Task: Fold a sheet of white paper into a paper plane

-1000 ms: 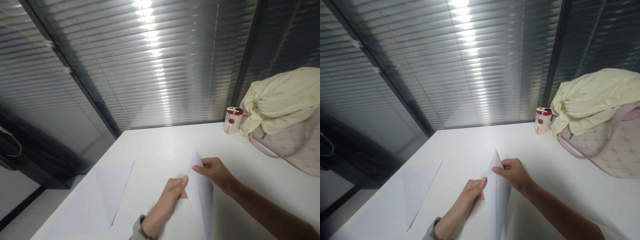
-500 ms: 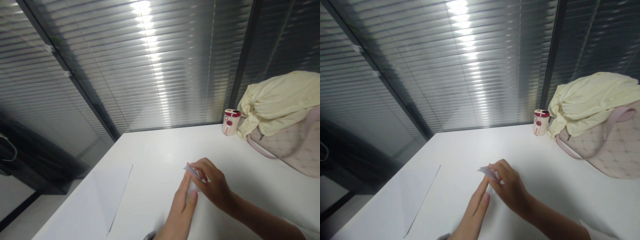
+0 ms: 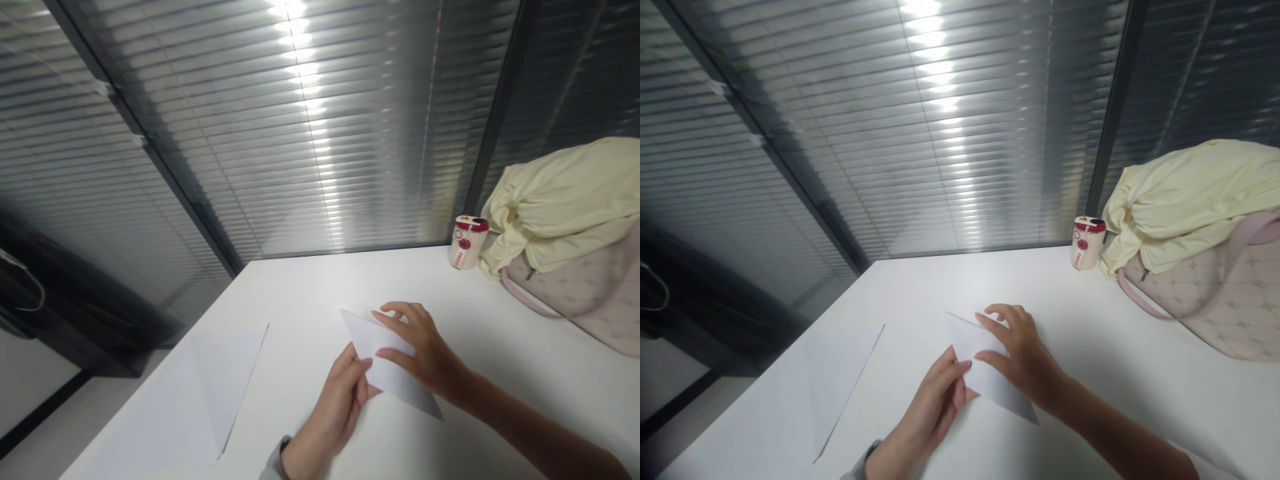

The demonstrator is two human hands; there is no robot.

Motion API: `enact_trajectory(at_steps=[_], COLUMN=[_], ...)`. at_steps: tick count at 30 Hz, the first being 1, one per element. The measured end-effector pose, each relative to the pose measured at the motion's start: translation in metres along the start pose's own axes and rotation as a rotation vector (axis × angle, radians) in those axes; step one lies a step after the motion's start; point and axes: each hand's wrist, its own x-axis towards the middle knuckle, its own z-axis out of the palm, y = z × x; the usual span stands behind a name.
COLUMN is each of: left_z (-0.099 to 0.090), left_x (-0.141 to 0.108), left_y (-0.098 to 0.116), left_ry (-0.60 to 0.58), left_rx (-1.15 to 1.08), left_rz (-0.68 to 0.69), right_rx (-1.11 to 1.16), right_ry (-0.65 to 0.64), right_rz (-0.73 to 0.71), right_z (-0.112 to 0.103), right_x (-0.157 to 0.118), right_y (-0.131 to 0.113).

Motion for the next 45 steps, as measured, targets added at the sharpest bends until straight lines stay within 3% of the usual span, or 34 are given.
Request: enact_trajectory(at_steps=[4, 8, 12, 16, 19, 24, 28, 34, 45], left_z=[-0.005, -0.011, -0.013, -0.015, -0.018, -0.020, -0.016, -0.016, -0.005], left_x=[0.004, 0.009, 0.012, 0.014, 0.017, 0.021, 0.017, 0.016, 0.008], left_y=[0.004, 0.009, 0.012, 0.012, 0.010, 0.002, -0.004, -0.010, -0.003], left_ry=[-0.016, -0.120, -0.166, -0.201, -0.194, -0.163, -0.113, -0.029, -0.106], left_rx=[-0.012, -0.038, -0.046, -0.067, -0.095, -0.102, -0.161, -0.288, -0.053], left_rz=[-0.045, -0.092, -0.103, -0.085, -0.071, -0.110, -0.149, -0.200, -0.146], right_rx=[-0.089, -0.105, 0.124, 0.357, 0.374, 0.282, 0.203, 0.130, 0.198], right_ry=[-0.069, -0.061, 0.012, -0.031, -0.071, -0.022, -0.057, 0.035, -0.157], right_rz=[-0.102, -0.181, -0.221, -0.085, -0.020, -0.093, -0.200, -0.196, -0.227], right_z=[-0.003, -0.005, -0.006, -0.005, -0.003, -0.003, -0.006, 0.000, -0.008], right_x=[-0.003, -0.005, -0.004, -0.004, -0.007, -0.013, -0.021, -0.040, -0.043], right_y=[0.007, 0.009, 0.013, 0.019, 0.022, 0.019, 0.017, 0.023, 0.022])
